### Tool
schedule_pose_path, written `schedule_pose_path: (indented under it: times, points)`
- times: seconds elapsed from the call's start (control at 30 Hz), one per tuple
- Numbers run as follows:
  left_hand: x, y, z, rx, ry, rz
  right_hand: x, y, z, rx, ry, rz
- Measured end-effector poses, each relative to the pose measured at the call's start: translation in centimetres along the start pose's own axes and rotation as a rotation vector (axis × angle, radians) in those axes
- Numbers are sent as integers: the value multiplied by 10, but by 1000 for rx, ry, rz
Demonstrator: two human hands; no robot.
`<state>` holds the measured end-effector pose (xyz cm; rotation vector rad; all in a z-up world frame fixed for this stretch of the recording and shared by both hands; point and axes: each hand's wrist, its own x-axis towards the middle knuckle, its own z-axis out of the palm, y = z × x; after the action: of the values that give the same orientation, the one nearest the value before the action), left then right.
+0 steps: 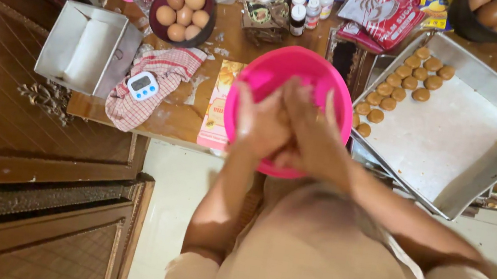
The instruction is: The person repeatedly scoops dough from a pink bowl, rolls it into small balls between their palms, and places the formed balls onto a metal baking tray. The process continues throughout the clip.
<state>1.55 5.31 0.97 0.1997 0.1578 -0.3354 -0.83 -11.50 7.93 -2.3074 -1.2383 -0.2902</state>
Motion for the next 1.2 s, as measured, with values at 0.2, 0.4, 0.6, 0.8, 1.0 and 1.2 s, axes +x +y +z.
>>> schedule_pose_path:
  times: [0.2,0.4,0.6,0.8,1.0,1.2]
  points:
    - [23,0,-18,-135,-508,-145,-19,-23,13,-103,121,-163]
    - [6,-18,20,-104,3,0,-7,21,21,-20,9,34]
    - [10,7,20,-149,-294,30,-20,-26,15,-124,166,-164]
    - [16,-25,-3,-187,-248,-29,-6,20,28,-117,82,102]
    - [9,4,32,-239,-277,47,-24,-10,19,-127,235,-178]
    - [21,-56,55,22,204,86,-10,13,0,-72,43,-10]
